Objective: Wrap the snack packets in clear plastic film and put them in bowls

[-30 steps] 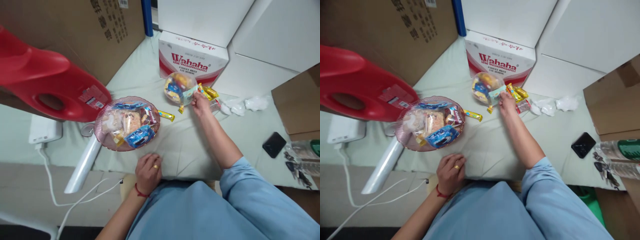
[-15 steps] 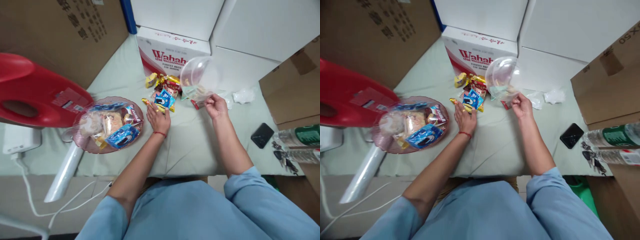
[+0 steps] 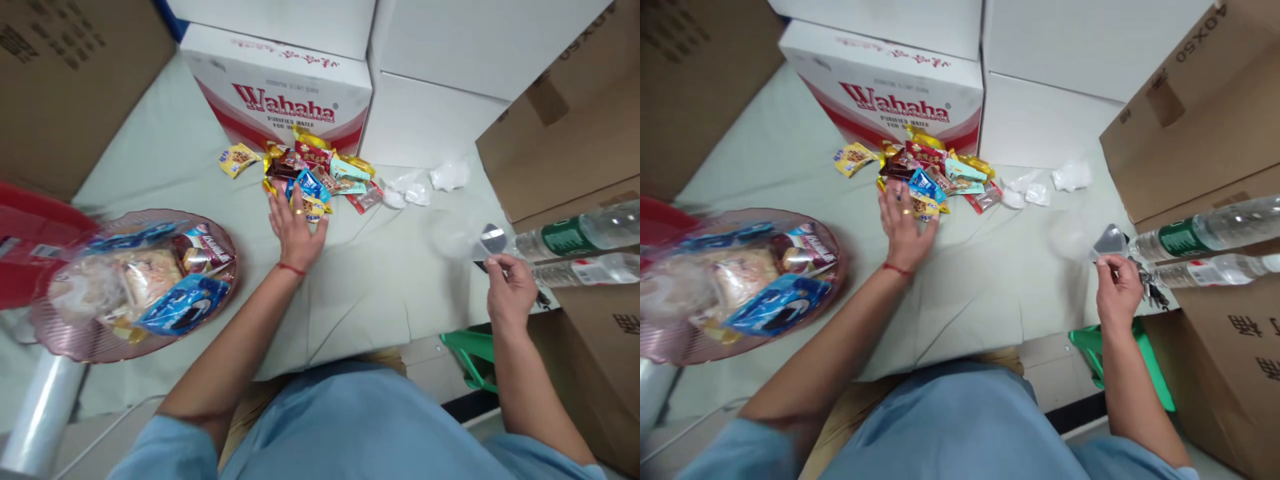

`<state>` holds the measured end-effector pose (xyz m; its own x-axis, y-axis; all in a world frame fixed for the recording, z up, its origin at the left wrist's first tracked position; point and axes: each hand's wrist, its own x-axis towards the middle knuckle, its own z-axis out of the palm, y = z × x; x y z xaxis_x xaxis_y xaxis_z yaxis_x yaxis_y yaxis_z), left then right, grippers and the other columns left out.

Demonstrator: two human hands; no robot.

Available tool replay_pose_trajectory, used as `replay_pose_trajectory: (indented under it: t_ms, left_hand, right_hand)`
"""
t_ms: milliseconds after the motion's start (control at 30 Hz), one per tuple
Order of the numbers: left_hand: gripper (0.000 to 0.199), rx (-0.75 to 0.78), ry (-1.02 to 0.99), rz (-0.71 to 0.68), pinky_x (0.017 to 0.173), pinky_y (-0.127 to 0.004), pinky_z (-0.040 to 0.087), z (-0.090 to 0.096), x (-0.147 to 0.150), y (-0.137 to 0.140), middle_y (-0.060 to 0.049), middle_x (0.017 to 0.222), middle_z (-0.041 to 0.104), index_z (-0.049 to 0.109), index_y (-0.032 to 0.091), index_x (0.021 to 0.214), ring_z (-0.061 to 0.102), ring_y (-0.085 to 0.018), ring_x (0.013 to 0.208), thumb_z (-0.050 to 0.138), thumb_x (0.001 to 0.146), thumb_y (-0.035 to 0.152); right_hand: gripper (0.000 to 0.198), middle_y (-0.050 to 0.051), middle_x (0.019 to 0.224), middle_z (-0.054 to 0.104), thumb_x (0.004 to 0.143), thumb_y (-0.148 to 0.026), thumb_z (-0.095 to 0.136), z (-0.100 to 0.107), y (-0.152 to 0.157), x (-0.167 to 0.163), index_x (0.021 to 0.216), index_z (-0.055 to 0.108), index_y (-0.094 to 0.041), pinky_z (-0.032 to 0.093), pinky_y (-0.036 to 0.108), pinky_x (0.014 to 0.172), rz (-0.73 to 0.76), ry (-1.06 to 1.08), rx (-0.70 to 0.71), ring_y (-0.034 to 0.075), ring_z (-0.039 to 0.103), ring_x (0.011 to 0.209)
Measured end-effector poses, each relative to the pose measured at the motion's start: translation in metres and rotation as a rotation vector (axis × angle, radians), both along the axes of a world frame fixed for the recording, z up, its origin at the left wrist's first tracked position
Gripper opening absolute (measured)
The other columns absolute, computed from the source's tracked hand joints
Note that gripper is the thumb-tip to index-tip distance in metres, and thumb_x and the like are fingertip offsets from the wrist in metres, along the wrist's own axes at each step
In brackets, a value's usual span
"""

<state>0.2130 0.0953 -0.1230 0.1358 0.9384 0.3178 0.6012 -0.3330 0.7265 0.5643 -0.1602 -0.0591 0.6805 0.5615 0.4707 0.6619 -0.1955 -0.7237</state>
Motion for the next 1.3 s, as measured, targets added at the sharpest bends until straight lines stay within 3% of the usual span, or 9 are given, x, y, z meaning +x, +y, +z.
replay_pose_trajectory:
  t_ms: [100, 233, 433, 567, 700, 867, 1100, 1233, 1300]
  left_hand:
    - [0.073, 0.132, 0.019, -0.094, 0.132, -0.061, 0.023, 0.010, -0.023, -0.041, -0.026, 0.170, 0.033, 0.042, 0.012, 0.157, 0.024, -0.038, 0.163, 0.067, 0.093, 0.037]
    - [0.033, 0.159, 0.024, -0.115, 0.120, -0.054, 0.045, 0.020, -0.057, -0.082, -0.020, 0.147, 0.057, 0.067, 0.016, 0.126, 0.056, -0.032, 0.140, 0.060, 0.098, 0.033]
    - [0.022, 0.084, 0.061, -0.124, 0.104, -0.047, 0.056, 0.020, -0.101, -0.102, -0.013, 0.119, 0.070, 0.073, 0.019, 0.102, 0.069, -0.028, 0.114, 0.056, 0.098, 0.032]
    - [0.026, 0.032, 0.104, -0.099, 0.106, -0.049, 0.055, 0.015, -0.111, -0.102, -0.014, 0.125, 0.069, 0.073, 0.019, 0.103, 0.069, -0.030, 0.117, 0.054, 0.098, 0.035]
    - [0.033, 0.009, 0.121, 0.011, 0.120, -0.054, 0.046, 0.008, -0.100, -0.102, -0.019, 0.140, 0.062, 0.070, 0.016, 0.117, 0.061, -0.033, 0.133, 0.053, 0.097, 0.035]
    - [0.069, -0.084, 0.111, 0.104, 0.130, -0.063, 0.028, -0.013, -0.066, -0.070, -0.028, 0.167, 0.037, 0.049, 0.006, 0.151, 0.031, -0.042, 0.160, 0.056, 0.095, 0.045]
    - [0.082, -0.197, 0.074, -0.032, 0.134, -0.059, 0.021, -0.017, -0.014, 0.013, -0.027, 0.174, 0.027, 0.040, 0.008, 0.160, 0.024, -0.040, 0.164, 0.066, 0.087, 0.037]
    - [0.077, -0.057, 0.150, -0.017, 0.129, -0.070, 0.021, 0.001, -0.022, -0.037, -0.023, 0.177, 0.024, 0.042, 0.014, 0.160, 0.011, -0.044, 0.166, 0.067, 0.090, 0.031]
    - [0.062, 0.049, 0.162, -0.083, 0.127, -0.063, 0.032, 0.007, -0.039, -0.085, -0.024, 0.172, 0.035, 0.050, 0.013, 0.154, 0.024, -0.040, 0.164, 0.062, 0.094, 0.026]
  right_hand:
    - [0.026, 0.009, 0.098, 0.071, 0.095, -0.045, 0.069, 0.007, -0.012, 0.002, 0.095, 0.076, -0.020, 0.057, 0.042, 0.086, -0.006, -0.278, -0.112, 0.025, 0.067, 0.095]
    - [0.025, 0.011, 0.099, 0.073, 0.098, -0.043, 0.064, 0.002, -0.014, 0.004, 0.096, 0.076, -0.020, 0.058, 0.042, 0.086, 0.075, -0.374, -0.165, 0.025, 0.068, 0.094]
    - [0.027, 0.013, 0.096, 0.072, 0.092, -0.041, 0.059, -0.024, 0.030, 0.055, 0.093, 0.073, -0.018, 0.057, 0.046, 0.089, -0.043, -0.310, -0.193, 0.026, 0.066, 0.090]
    - [0.025, 0.011, 0.097, 0.072, 0.087, -0.038, 0.058, -0.029, 0.071, 0.095, 0.096, 0.072, -0.020, 0.057, 0.047, 0.088, -0.086, -0.157, -0.234, 0.024, 0.067, 0.082]
    - [0.026, 0.009, 0.096, 0.072, 0.087, -0.039, 0.059, -0.023, 0.082, 0.093, 0.099, 0.074, -0.022, 0.057, 0.043, 0.087, -0.008, -0.162, -0.246, 0.022, 0.067, 0.078]
    - [0.027, 0.010, 0.097, 0.073, 0.090, -0.041, 0.061, -0.015, 0.044, 0.049, 0.098, 0.077, -0.020, 0.057, 0.041, 0.085, 0.015, -0.273, -0.241, 0.023, 0.067, 0.083]
    - [0.026, 0.010, 0.109, 0.076, 0.095, -0.044, 0.064, -0.006, -0.010, 0.002, 0.104, 0.078, -0.024, 0.060, 0.044, 0.087, 0.280, -0.233, -0.318, 0.025, 0.072, 0.093]
    - [0.042, 0.014, 0.148, 0.065, 0.091, -0.036, 0.065, 0.009, -0.017, -0.010, 0.131, 0.073, -0.030, 0.060, 0.045, 0.074, 0.482, -0.297, -0.449, 0.019, 0.068, 0.070]
    - [0.043, 0.012, 0.149, 0.065, 0.092, -0.031, 0.062, 0.019, -0.008, -0.022, 0.134, 0.072, -0.034, 0.057, 0.045, 0.068, 0.475, -0.375, -0.413, 0.020, 0.067, 0.068]
